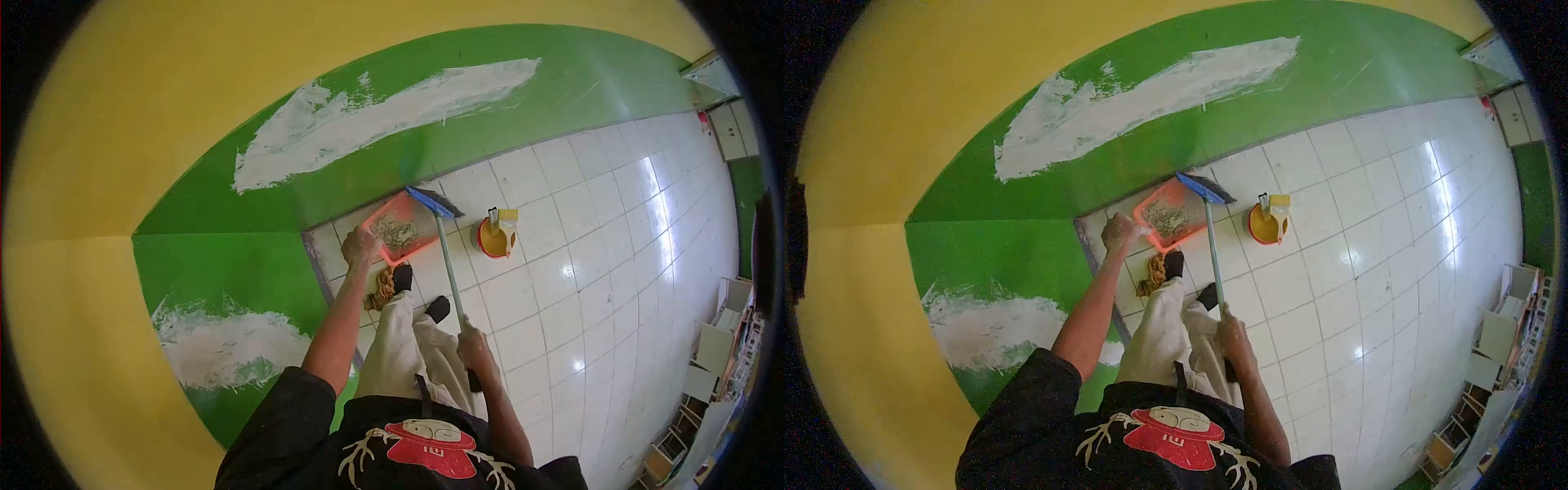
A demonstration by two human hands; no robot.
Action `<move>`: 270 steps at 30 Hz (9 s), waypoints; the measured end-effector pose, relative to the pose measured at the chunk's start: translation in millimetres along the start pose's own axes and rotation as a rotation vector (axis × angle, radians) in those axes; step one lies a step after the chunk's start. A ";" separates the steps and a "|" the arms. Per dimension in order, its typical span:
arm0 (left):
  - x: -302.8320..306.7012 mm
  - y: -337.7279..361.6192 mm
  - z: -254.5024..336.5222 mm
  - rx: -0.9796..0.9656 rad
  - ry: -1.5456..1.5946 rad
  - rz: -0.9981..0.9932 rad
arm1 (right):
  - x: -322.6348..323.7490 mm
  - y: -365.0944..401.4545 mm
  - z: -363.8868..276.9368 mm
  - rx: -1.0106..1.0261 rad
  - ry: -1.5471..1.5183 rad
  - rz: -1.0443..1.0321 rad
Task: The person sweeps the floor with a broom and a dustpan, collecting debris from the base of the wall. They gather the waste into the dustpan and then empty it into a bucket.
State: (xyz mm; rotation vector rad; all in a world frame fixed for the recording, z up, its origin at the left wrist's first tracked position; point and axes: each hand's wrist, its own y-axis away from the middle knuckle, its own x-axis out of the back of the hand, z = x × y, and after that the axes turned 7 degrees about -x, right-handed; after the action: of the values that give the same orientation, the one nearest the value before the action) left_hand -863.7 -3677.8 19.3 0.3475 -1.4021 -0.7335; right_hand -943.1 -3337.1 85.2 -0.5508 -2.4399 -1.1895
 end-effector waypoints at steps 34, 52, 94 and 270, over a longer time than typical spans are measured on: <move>38.4 -2.6 -156.9 0.176 0.022 0.161 | -44.2 -204.1 -18.9 -0.381 -1.797 -0.010; 29.3 -51.2 -138.8 0.176 -0.038 -0.011 | -81.0 12.7 -26.2 -0.435 -1.094 -0.233; 22.6 -42.0 -132.5 0.159 -0.014 0.088 | -29.2 33.5 -76.6 -0.047 0.250 -0.120; -303.1 -100.0 1806.8 -0.588 0.153 -0.127 | 1517.6 -547.3 782.8 -0.639 -2.043 0.822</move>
State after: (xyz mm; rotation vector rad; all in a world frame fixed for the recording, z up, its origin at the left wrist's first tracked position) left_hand -2635.1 -3199.6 25.2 0.0270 -0.9703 -1.1567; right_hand -2633.1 -2742.4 10.5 -3.8237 -1.7038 -0.8866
